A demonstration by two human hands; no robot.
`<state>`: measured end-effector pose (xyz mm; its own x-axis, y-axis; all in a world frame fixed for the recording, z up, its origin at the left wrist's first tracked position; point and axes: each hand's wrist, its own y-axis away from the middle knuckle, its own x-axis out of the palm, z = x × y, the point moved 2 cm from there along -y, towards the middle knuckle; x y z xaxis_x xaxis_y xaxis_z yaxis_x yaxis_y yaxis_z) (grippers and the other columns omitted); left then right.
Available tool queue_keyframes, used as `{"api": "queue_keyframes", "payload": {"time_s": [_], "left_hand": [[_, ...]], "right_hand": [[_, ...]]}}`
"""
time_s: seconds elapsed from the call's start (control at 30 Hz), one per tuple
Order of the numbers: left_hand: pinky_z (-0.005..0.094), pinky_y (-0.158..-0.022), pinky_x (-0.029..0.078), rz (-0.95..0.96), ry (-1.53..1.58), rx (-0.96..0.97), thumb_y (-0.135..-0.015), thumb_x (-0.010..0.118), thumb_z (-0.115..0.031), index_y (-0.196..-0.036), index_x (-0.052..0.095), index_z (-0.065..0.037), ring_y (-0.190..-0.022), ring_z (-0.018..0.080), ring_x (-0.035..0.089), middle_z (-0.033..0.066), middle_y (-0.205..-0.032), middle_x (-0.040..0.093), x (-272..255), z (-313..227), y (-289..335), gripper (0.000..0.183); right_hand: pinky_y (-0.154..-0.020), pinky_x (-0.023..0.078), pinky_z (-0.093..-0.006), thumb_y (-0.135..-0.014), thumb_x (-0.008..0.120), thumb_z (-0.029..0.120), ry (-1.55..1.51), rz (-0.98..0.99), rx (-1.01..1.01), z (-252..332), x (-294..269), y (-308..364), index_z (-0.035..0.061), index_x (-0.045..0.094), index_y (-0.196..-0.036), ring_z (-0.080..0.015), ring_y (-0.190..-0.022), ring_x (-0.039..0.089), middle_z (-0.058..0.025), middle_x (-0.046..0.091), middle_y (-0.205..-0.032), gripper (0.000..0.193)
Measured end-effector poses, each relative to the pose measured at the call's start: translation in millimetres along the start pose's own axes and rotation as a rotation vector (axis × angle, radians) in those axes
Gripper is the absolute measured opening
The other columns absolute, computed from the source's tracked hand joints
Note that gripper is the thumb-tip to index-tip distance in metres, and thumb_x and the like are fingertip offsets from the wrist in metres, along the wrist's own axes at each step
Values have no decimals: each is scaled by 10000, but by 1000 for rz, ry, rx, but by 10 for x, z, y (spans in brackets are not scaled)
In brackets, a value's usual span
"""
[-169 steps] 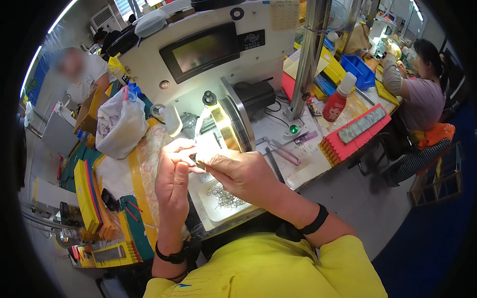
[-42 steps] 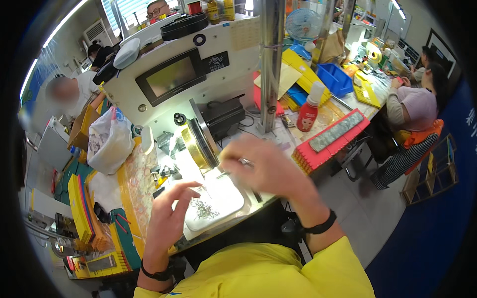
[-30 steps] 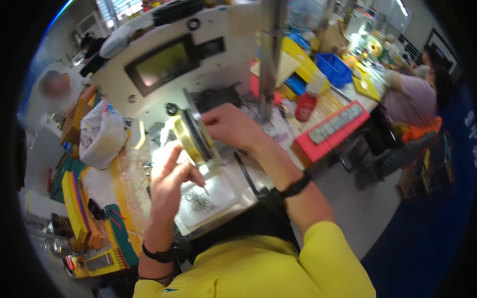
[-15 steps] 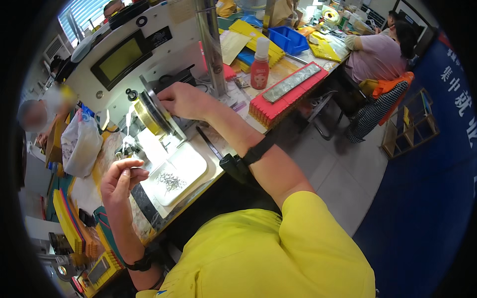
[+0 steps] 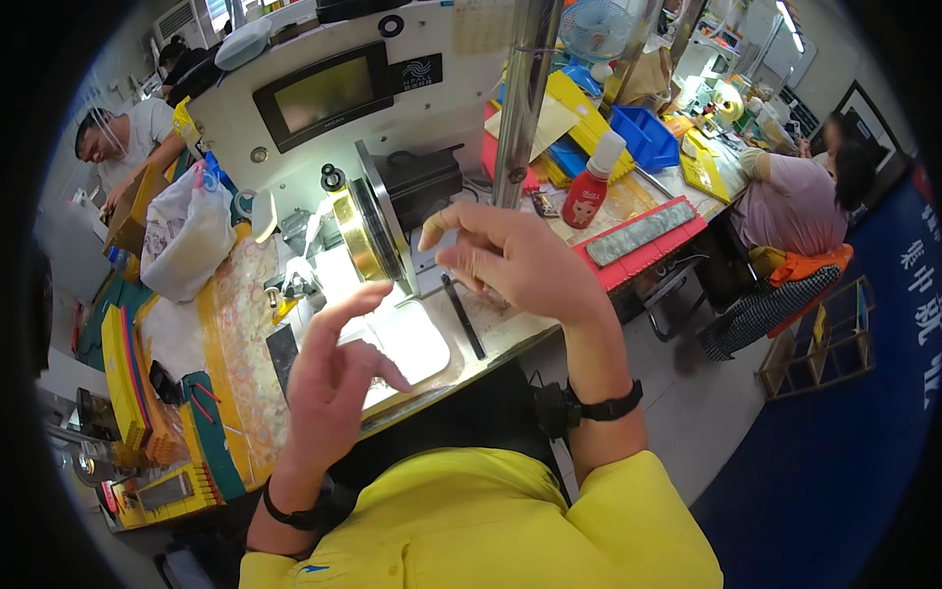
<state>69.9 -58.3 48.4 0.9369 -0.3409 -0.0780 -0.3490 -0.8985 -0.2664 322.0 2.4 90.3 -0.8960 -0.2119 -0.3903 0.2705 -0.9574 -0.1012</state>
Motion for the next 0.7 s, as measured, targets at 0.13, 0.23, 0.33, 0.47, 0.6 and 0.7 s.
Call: {"api": "queue_keyframes", "payload": {"time_s": [0.13, 0.23, 0.33, 0.47, 0.6, 0.7], "left_hand": [[316, -809, 613, 138, -15, -175, -1064, 626, -11, -1495, 525, -11, -836, 156, 783, 107, -1112, 777, 231, -74, -223, 442], [327, -704, 590, 180, 12, -319, -1054, 707, -77, -1322, 658, -28, -738, 154, 739, 62, -872, 745, 267, 70, -283, 277], [234, -549, 428, 30, -256, -147, -1094, 654, -29, -1109, 718, 7, -608, 52, 558, -3, -739, 624, 160, 68, -266, 75], [238, -549, 436, -1, -259, -176, -1104, 653, -51, -1132, 722, -1, -603, 57, 564, -5, -737, 623, -14, 82, -253, 90], [260, -738, 515, -160, -362, -104, -1169, 496, -55, -1362, 697, 31, -757, 90, 655, 15, -753, 647, -424, 150, -159, 292], [305, -760, 569, -189, -102, -79, -1122, 510, -14, -1459, 625, 30, -756, 152, 716, 108, -928, 712, -506, 189, -285, 359]], "right_hand": [[-676, 408, -252, -1072, 719, 93, -63, 104, -31, 51, 76, 153, 40, 666, -1301, -41, -715, 520, 39, 568, -739, 240], [-678, 405, -247, -1051, 749, 92, -96, 115, -43, 24, 91, 173, 38, 669, -1298, -40, -720, 518, 37, 571, -751, 265], [-676, 406, -250, -1006, 805, 100, 16, 165, -78, 19, 85, 163, 26, 706, -1252, -42, -730, 519, 27, 580, -774, 275], [-680, 441, -276, -927, 877, 138, 157, 112, -200, -71, 185, 41, 27, 787, -1078, -83, -755, 568, -16, 644, -825, 208], [-620, 450, -267, -915, 837, 104, 310, -121, -126, -254, -162, -137, 15, 817, -1010, -58, -660, 564, -11, 697, -757, 132], [-640, 459, -277, -922, 829, 120, 301, -168, -46, -357, -151, -493, 12, 822, -1001, -54, -681, 567, -7, 718, -781, 134]]}}
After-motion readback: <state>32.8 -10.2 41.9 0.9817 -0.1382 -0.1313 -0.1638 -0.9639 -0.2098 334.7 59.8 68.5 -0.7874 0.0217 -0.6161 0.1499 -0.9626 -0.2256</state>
